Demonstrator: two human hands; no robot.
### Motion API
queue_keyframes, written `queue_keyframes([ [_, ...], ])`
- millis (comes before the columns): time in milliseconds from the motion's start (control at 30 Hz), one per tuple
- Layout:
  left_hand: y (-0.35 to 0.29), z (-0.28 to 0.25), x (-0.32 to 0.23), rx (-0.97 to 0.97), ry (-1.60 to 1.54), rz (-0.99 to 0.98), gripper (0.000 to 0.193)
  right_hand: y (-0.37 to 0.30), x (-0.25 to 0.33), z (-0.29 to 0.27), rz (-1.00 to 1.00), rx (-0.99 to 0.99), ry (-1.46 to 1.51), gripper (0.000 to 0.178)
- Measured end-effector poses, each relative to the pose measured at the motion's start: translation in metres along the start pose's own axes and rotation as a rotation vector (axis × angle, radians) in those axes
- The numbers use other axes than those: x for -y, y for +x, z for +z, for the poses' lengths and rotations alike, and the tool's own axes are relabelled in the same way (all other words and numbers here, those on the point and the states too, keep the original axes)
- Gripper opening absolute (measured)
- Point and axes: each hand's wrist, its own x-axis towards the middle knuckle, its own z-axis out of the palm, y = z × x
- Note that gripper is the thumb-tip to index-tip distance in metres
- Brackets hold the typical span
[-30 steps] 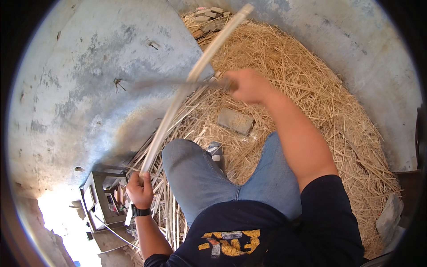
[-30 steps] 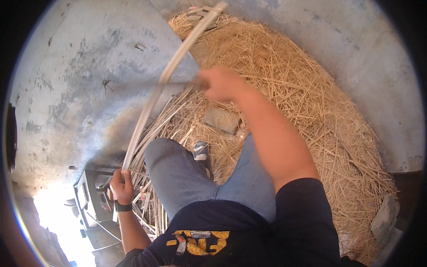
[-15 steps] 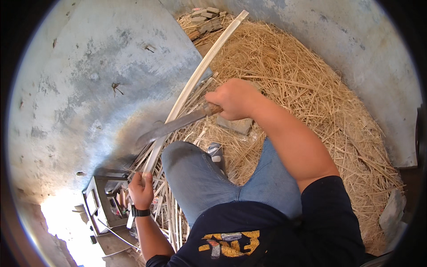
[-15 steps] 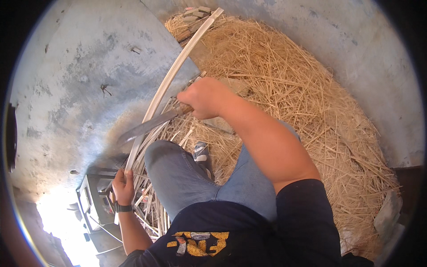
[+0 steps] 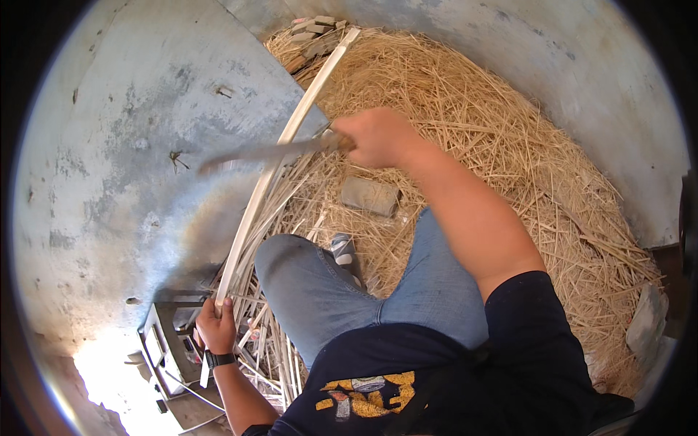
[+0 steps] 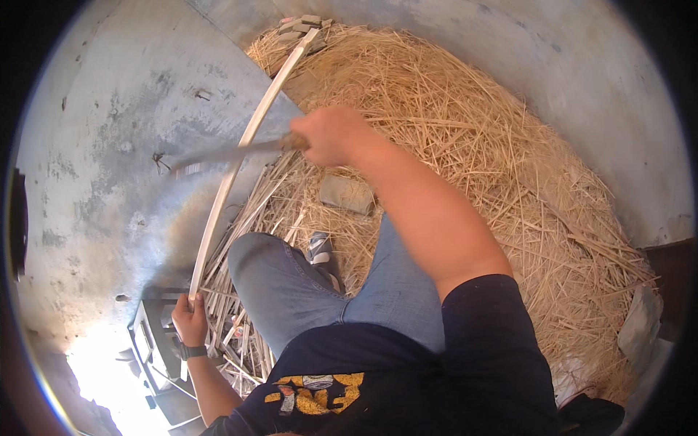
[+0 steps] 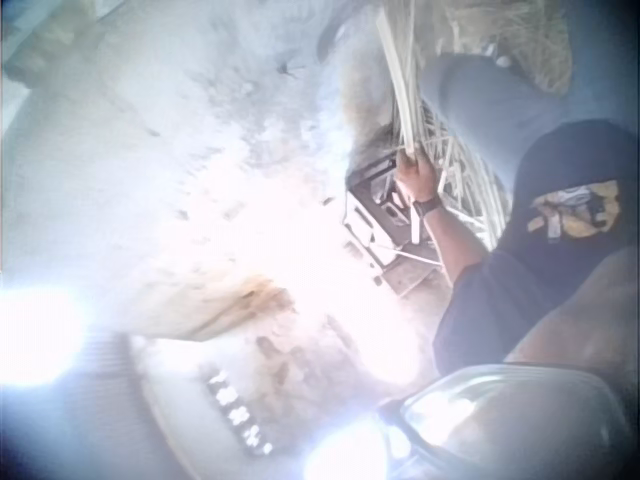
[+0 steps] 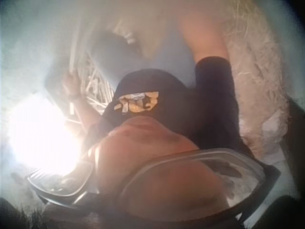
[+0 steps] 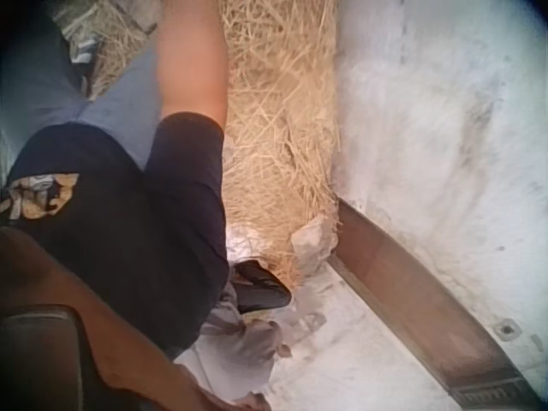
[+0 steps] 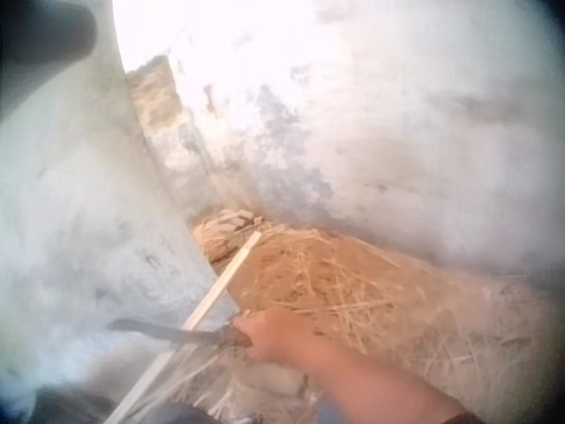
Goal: The person sits on a straw-covered floor and uses a machete to split long bamboo poles into thin strips. They hold the pole with one hand and repeatedly strike it with the machete to separate the fibers, then place the finished strips into a pile.
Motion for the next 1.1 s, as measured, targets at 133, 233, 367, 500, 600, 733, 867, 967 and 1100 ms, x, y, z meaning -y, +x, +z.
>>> queue_keyframes([
  [133, -0.001, -0.012, -0.001, -0.010, -0.007, 0.052, 0.050, 0.004, 0.010, 0.001, -0.162, 0.085, -0.064, 0.021],
  [233, -0.010, -0.025, -0.006, -0.156, 0.091, 0.193, 0.047, -0.007, -0.037, -0.010, 0.195, 0.042, 0.435, 0.033],
  [367, -0.036, -0.038, 0.005, -0.142, 0.185, 0.064, 0.046, -0.006, -0.052, -0.027, 0.525, 0.013, 0.360, 0.043],
  [500, -0.043, -0.033, 0.013, -0.167, 0.182, 0.040, 0.049, -0.004, -0.011, -0.030, 0.239, 0.182, 0.197, 0.042],
  [600, -0.049, -0.041, 0.005, -0.174, 0.154, 0.078, 0.048, -0.003, -0.023, -0.025, 0.194, 0.261, 0.204, 0.041],
  [733, -0.059, -0.054, 0.008, -0.167, 0.171, 0.076, 0.046, -0.014, -0.068, -0.010, 0.466, -0.095, 0.435, 0.040],
  [867, -0.065, -0.049, 0.021, -0.177, 0.050, 0.036, 0.050, -0.006, -0.035, -0.029, 0.382, -0.047, 0.443, 0.033],
  [967, -0.053, -0.043, 0.016, -0.123, 0.059, 0.038, 0.047, -0.007, -0.014, -0.016, 0.178, -0.044, 0.383, 0.031],
  [1100, -0.037, -0.036, 0.008, -0.098, -0.025, 0.026, 0.046, 0.000, 0.009, -0.004, -0.038, 0.074, 0.132, 0.034],
])
